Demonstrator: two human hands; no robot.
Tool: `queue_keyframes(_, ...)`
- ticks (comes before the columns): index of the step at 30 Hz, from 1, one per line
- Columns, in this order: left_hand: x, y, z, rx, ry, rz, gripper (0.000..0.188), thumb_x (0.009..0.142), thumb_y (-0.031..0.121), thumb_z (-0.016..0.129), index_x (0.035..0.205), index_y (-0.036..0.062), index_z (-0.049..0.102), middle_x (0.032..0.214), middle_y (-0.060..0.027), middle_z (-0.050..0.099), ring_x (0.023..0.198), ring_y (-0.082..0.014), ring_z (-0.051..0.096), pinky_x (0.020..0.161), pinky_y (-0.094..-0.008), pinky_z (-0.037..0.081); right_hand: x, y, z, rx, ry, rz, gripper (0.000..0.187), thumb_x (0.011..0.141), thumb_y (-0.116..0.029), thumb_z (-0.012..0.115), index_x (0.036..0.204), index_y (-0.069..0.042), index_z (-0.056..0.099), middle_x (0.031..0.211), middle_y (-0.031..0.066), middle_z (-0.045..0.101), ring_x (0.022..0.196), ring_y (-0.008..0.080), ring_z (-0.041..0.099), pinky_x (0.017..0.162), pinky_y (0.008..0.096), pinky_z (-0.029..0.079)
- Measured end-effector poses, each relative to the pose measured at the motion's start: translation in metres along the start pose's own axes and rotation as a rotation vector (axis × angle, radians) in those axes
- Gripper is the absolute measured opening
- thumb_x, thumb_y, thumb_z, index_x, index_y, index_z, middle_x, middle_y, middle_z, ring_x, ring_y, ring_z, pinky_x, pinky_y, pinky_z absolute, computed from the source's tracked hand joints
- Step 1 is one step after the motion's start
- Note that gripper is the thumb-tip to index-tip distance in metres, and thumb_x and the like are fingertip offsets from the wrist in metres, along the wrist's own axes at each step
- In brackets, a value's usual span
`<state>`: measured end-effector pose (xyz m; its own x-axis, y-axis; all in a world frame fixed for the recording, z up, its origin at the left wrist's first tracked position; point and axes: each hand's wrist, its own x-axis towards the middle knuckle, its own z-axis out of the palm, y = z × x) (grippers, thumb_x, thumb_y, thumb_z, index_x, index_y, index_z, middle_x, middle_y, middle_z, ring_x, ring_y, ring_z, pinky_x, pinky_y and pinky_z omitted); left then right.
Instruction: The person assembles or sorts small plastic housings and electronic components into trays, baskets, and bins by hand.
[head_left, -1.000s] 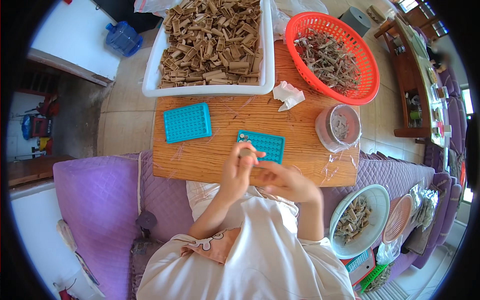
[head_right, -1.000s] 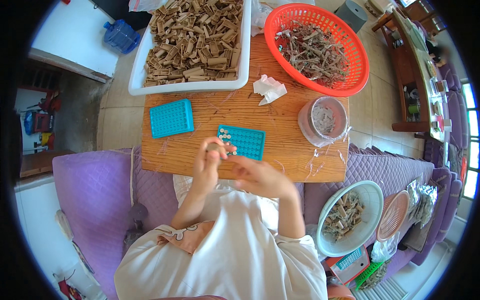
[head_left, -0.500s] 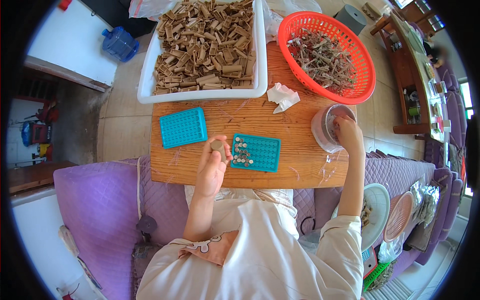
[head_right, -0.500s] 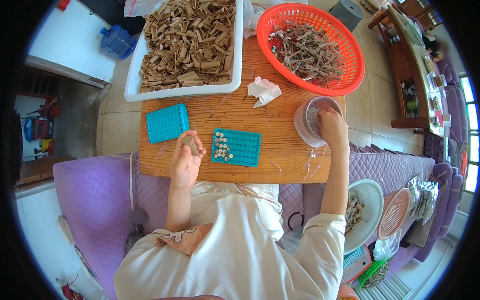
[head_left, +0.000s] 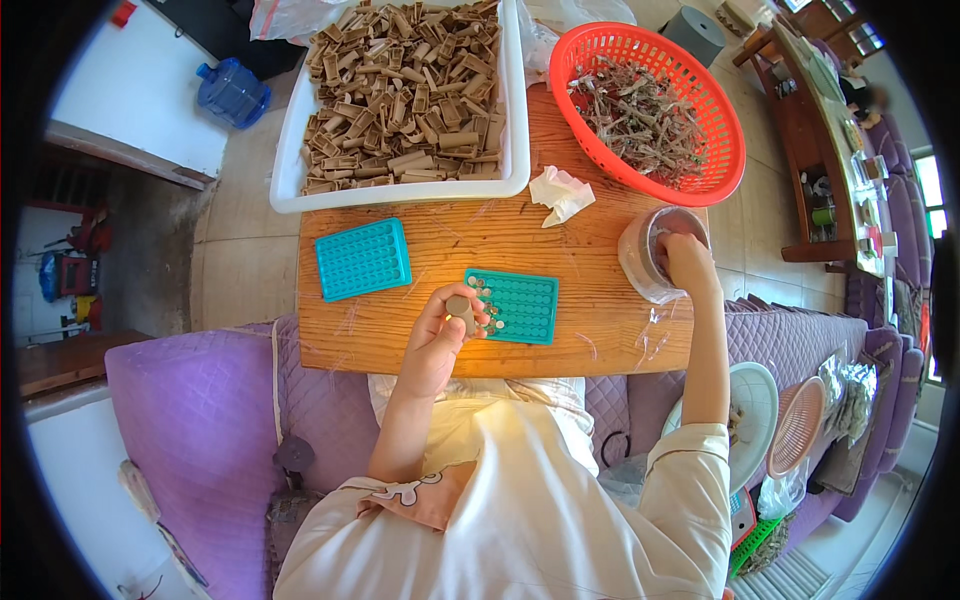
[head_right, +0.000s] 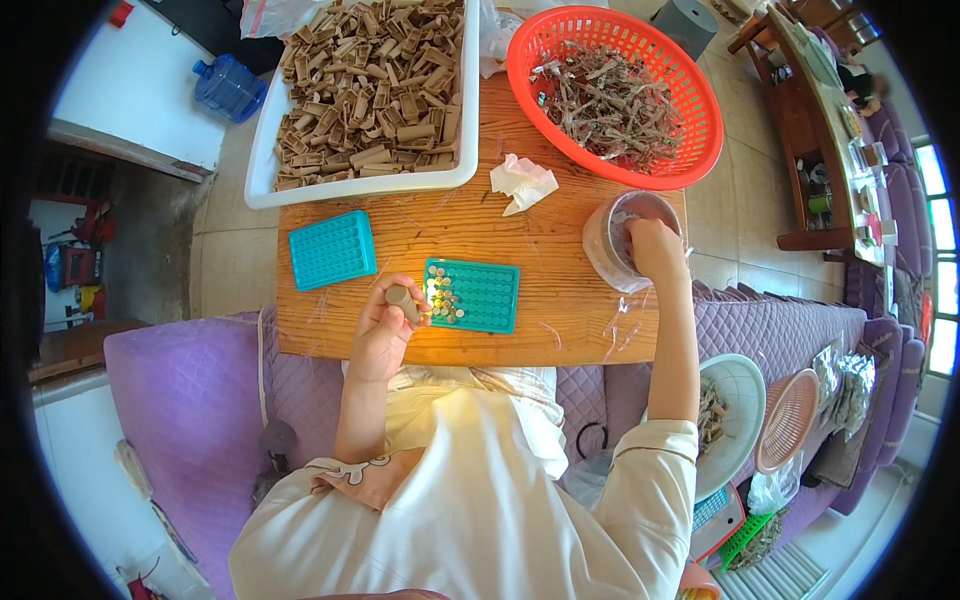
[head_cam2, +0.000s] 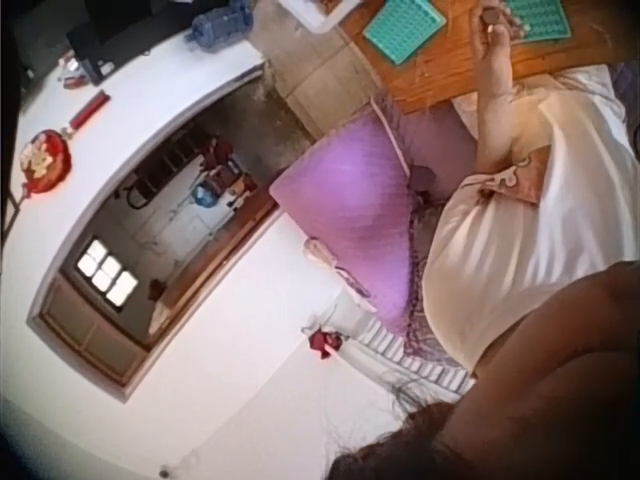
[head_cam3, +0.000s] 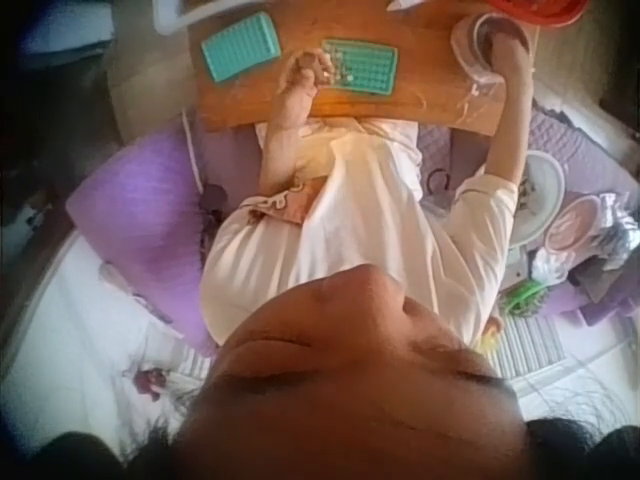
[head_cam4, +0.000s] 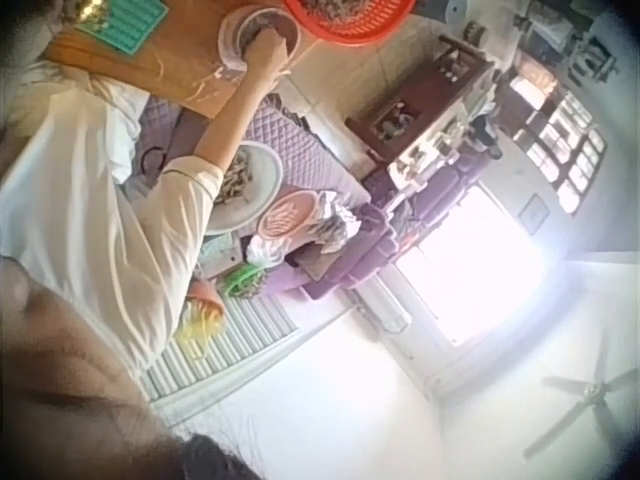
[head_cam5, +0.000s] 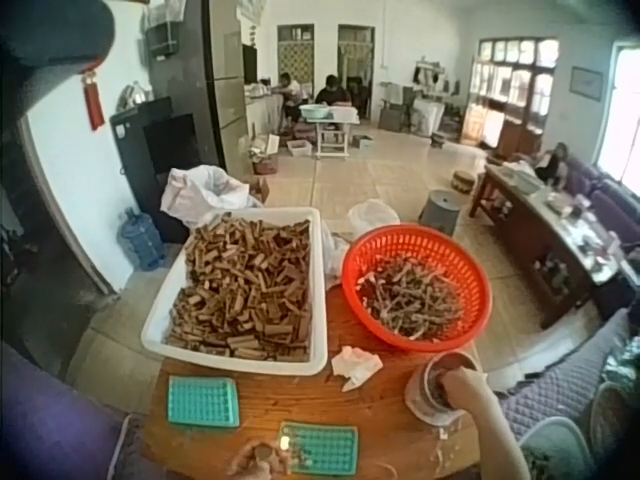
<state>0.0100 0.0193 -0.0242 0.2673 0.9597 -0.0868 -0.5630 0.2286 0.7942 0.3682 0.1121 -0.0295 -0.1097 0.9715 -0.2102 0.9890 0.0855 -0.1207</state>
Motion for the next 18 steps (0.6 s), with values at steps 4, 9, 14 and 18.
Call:
queue_keyframes(4, -0.003, 0.0, -0.005, -0.015, 0.012, -0.015, 0.031, 0.085, 0.026, 0.052, 0.111, 0.0087, 0.044, 0.098, -0.0027, 0.049, 0.09, -0.0124, 0.049, 0.076, -0.0277, 0.042, 0.0, 0.002, -0.007, 0.133, 0.205, -0.097, 0.01, 0.07, -0.006, 0.054, 0.079, -0.002, 0.056, 0.077, 0.0179, 0.059, 0.074, 0.0367, 0.055, 0.065, 0.0432, 0.044)
queue_keyframes(9, -0.004, 0.001, -0.008, -0.047, 0.029, -0.002, 0.031, 0.085, 0.023, 0.052, 0.11, 0.0077, 0.044, 0.098, -0.0027, 0.049, 0.089, -0.012, 0.049, 0.076, -0.0271, 0.042, -0.004, 0.001, -0.015, 0.293, 0.226, -0.082, 0.007, 0.079, -0.007, 0.049, 0.083, -0.002, 0.052, 0.069, 0.0161, 0.058, 0.062, 0.0274, 0.058, 0.057, 0.0366, 0.046)
queue_keyframes(14, -0.006, 0.003, -0.007, -0.067, 0.03, -0.032, 0.03, 0.085, 0.021, 0.052, 0.111, 0.0078, 0.044, 0.098, -0.0028, 0.049, 0.09, -0.0115, 0.049, 0.077, -0.0271, 0.041, -0.011, -0.016, -0.03, 0.687, 0.104, 0.279, 0.008, 0.082, -0.006, 0.045, 0.081, -0.002, 0.052, 0.067, 0.0115, 0.059, 0.057, 0.0213, 0.058, 0.052, 0.0328, 0.045)
queue_keyframes(18, -0.008, 0.002, -0.01, -0.102, 0.007, -0.035, 0.029, 0.086, 0.019, 0.051, 0.112, 0.0082, 0.044, 0.098, -0.0032, 0.05, 0.091, -0.0116, 0.05, 0.077, -0.0267, 0.043, -0.013, 0.0, -0.02, 0.774, 0.171, 0.186, 0.006, 0.08, -0.004, 0.048, 0.083, 0.0, 0.052, 0.065, 0.0071, 0.057, 0.055, 0.0116, 0.054, 0.049, 0.0259, 0.042)
